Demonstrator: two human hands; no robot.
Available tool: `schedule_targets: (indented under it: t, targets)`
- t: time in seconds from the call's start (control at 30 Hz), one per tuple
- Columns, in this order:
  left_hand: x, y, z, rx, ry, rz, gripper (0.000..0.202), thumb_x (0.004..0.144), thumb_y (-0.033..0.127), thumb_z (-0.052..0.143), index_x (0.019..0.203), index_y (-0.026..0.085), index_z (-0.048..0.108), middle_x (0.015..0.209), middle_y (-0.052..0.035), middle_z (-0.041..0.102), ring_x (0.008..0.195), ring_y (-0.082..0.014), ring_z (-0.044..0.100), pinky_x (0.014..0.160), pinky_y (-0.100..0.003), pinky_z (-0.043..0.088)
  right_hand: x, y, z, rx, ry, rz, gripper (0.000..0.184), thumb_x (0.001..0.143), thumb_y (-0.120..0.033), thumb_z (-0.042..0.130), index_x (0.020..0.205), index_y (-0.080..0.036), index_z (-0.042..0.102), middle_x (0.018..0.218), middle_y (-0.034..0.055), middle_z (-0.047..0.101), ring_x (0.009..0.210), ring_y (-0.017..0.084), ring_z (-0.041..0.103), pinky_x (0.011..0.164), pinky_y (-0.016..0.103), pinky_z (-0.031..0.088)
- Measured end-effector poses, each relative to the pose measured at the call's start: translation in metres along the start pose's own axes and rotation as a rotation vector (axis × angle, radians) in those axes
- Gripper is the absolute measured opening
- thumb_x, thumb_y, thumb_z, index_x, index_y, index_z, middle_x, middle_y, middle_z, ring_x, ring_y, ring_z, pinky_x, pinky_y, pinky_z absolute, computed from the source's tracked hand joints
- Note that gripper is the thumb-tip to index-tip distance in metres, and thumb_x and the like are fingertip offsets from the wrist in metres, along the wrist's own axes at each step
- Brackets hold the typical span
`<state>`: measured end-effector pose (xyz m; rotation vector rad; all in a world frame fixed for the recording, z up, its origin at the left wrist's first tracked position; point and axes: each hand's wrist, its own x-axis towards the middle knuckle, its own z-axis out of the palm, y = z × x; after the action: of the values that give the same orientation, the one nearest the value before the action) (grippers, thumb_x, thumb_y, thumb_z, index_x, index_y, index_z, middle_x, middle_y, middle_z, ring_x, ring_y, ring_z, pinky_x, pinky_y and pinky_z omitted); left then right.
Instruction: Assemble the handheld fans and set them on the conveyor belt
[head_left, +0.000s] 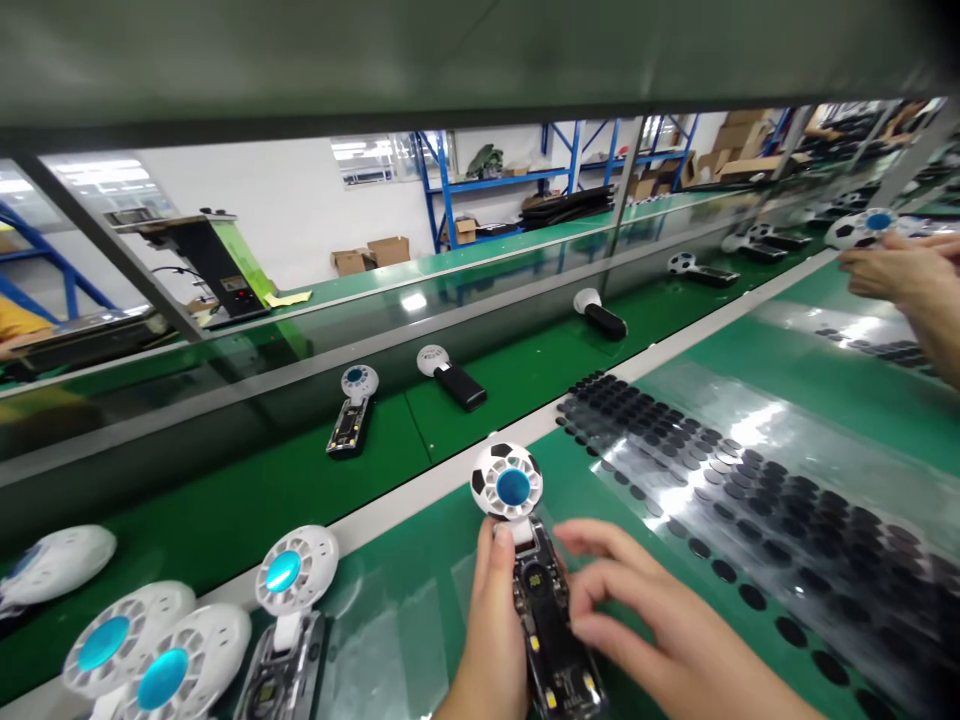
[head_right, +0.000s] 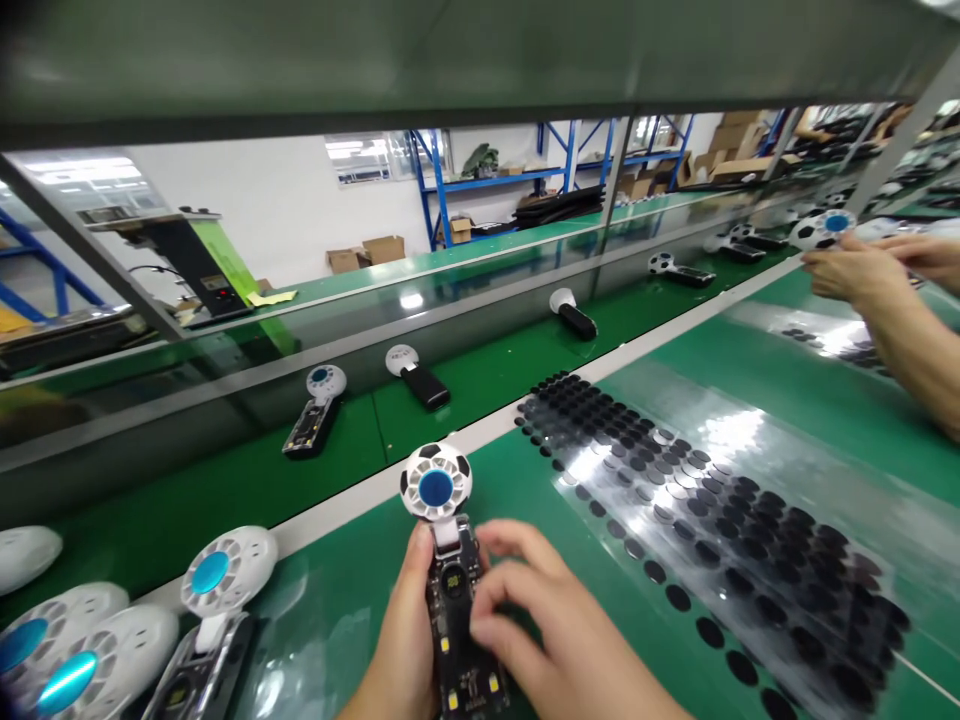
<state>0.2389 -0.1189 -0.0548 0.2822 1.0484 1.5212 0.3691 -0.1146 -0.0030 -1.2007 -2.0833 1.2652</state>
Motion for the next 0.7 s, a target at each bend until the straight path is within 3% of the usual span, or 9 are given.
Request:
schedule_targets:
  t: [0.07,0.17,0.43,0.7]
  targets:
    - [-0.005,0.002,0.003,0.004,0.019,0.002,0.051,0.065,0.051,0.064,0.102,0.017,0.060,0.081,-0.0077,0.071,0.087,-0.0257,0.064,0.077,-0.032,0.046,0.020,-0.006,-0.006,0.090,-0.015,0.098,0.015,0.079,-0.018,0.050,0.066,-0.023,0.054,0.127,-0.0024,0.042,0.115,0.017,0.045,0.092,0.025,0.040]
    - [-0.009,0.004,0.006,0.039,0.038,-0.001,0.053,0.065,0.049,0.064,0.108,0.019,0.059,0.099,-0.0087,0.068,0.095,-0.0278,0.060,0.084,-0.035,0.042,0.033,-0.014,-0.007,0.117,-0.056,0.108,0.016,0.079,-0.015,0.046,0.065,-0.022,0.050,0.120,-0.0025,0.045,0.099,0.014,0.052,0.087,0.026,0.042]
    - [-0.011,0.005,0.004,0.074,0.019,-0.029,0.050,0.067,0.048,0.063,0.110,0.022,0.057,0.110,-0.0068,0.064,0.108,-0.0272,0.053,0.089,-0.034,0.039,0.030,-0.012,-0.002,0.056,-0.080,0.038,0.019,0.078,-0.007,0.044,0.066,-0.021,0.047,0.101,-0.0027,0.049,0.071,0.010,0.051,0.081,0.027,0.043]
    - [-0.012,0.007,0.002,0.156,0.045,-0.071,0.056,0.069,0.052,0.058,0.117,0.024,0.052,0.116,-0.0056,0.060,0.112,-0.0283,0.049,0.090,-0.034,0.038,0.030,-0.003,0.005,0.064,-0.038,-0.015,0.017,0.080,-0.009,0.044,0.068,-0.022,0.046,0.110,-0.0026,0.048,0.073,0.009,0.053,0.079,0.026,0.044]
